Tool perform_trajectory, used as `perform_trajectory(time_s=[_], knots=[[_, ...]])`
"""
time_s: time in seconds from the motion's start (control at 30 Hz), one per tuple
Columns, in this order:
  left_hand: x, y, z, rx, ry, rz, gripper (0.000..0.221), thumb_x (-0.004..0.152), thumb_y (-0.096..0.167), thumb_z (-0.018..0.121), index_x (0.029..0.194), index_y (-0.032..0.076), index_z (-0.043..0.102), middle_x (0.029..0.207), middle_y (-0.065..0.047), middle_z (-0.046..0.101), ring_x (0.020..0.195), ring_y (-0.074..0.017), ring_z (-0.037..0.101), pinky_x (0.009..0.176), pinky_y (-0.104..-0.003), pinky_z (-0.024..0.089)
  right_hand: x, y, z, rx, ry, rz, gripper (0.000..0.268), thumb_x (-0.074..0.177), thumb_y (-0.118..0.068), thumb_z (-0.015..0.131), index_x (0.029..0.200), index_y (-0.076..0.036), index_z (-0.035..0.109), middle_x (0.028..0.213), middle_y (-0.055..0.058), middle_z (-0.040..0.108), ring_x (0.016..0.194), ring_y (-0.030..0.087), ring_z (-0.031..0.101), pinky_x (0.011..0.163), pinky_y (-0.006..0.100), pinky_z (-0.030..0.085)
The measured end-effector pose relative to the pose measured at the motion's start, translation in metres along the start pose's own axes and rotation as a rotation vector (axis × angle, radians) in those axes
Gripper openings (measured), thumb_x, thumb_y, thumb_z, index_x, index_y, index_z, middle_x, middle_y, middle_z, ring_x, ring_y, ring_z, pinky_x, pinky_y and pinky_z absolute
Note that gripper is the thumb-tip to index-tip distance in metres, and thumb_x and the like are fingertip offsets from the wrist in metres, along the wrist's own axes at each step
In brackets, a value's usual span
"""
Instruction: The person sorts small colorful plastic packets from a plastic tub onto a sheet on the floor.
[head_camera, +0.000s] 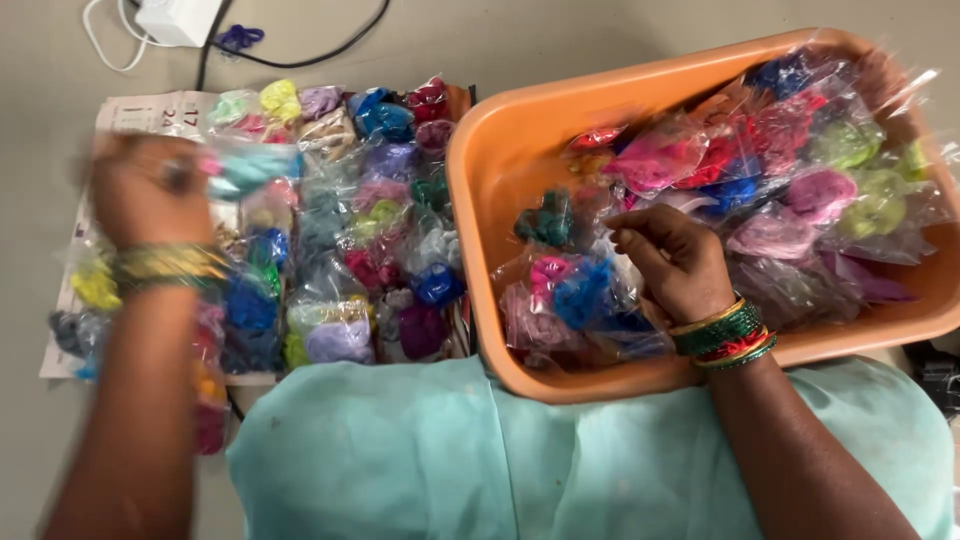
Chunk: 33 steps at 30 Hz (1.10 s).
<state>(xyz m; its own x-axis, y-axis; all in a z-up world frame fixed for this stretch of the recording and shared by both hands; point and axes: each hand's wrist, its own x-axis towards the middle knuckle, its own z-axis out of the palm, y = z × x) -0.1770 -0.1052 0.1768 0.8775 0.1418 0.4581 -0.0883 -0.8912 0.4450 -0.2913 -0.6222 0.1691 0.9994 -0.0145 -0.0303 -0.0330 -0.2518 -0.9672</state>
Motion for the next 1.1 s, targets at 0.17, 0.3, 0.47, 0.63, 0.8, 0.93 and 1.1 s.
perform_trajectory(time_s=[0.17,0.3,0.47,0.63,0.8,0.93,1.1], knots=[[0.069,-0.188,0.050,0.442,0.171,0.136,0.019,0.075,-0.001,0.078,0.084,0.014,0.073,0.107,-0.009,0.061,0.100,-0.0266,0.062,0.080,-0.039,0.053,0.004,-0.005,0.010,-0.376,0.094,-0.151,0.017,0.096,-0.011,0.069,0.110,-0.003,0.076,0.091,0.006,0.074,0.076,0.014,0.067,0.067,0.028,0.051],[0.086,-0.238,0.088,0.852,0.260,0.108,0.022,0.069,0.007,0.072,0.087,0.019,0.074,0.099,-0.004,0.067,0.090,-0.0283,0.062,0.066,-0.038,0.053,0.002,0.002,0.010,-0.394,0.126,-0.133,0.017,0.097,-0.009,0.068,0.110,-0.004,0.076,0.086,0.005,0.073,0.075,0.011,0.068,0.066,0.026,0.053],[0.067,-0.274,0.147,0.805,-0.129,-0.025,0.015,0.100,0.010,0.062,0.106,0.013,0.076,0.111,-0.014,0.072,0.101,-0.0377,0.068,0.074,-0.049,0.057,0.000,0.007,0.009,-0.259,0.255,0.022,0.017,0.101,-0.007,0.064,0.113,-0.002,0.075,0.085,0.003,0.072,0.070,0.008,0.065,0.062,0.023,0.052],[0.050,-0.239,0.129,0.727,-0.629,-0.097,0.036,0.095,0.016,0.062,0.130,0.015,0.070,0.122,-0.024,0.071,0.111,-0.0425,0.067,0.089,-0.051,0.055,0.005,0.022,0.002,-0.051,0.420,-0.053,0.015,0.108,-0.006,0.062,0.117,0.000,0.071,0.097,0.001,0.071,0.080,0.005,0.064,0.072,0.021,0.053],[0.039,-0.178,0.076,0.773,-0.193,0.340,0.051,0.082,0.014,0.065,0.133,0.013,0.070,0.140,-0.012,0.069,0.132,-0.0295,0.063,0.100,-0.050,0.050,0.016,0.045,-0.021,0.099,0.510,-0.052,0.019,0.102,0.002,0.055,0.113,-0.001,0.070,0.094,0.003,0.069,0.078,0.007,0.061,0.069,0.022,0.051],[-0.017,0.003,0.021,0.362,-0.175,0.447,0.039,0.093,0.009,0.069,0.132,0.007,0.067,0.134,-0.014,0.068,0.128,-0.0317,0.063,0.111,-0.048,0.047,0.026,0.089,-0.057,-0.149,0.462,-0.038,0.028,0.090,0.005,0.050,0.106,-0.001,0.072,0.090,0.009,0.074,0.079,0.015,0.068,0.071,0.028,0.055],[-0.120,0.194,-0.001,-0.499,-0.318,0.538,0.046,0.084,-0.001,0.071,0.130,0.005,0.065,0.126,-0.014,0.070,0.117,-0.0328,0.069,0.100,-0.043,0.055,0.012,0.046,-0.038,-0.766,-0.231,0.169,0.033,0.093,-0.028,0.067,0.126,-0.021,0.068,0.112,0.013,0.073,0.105,0.035,0.071,0.090,0.047,0.053]])
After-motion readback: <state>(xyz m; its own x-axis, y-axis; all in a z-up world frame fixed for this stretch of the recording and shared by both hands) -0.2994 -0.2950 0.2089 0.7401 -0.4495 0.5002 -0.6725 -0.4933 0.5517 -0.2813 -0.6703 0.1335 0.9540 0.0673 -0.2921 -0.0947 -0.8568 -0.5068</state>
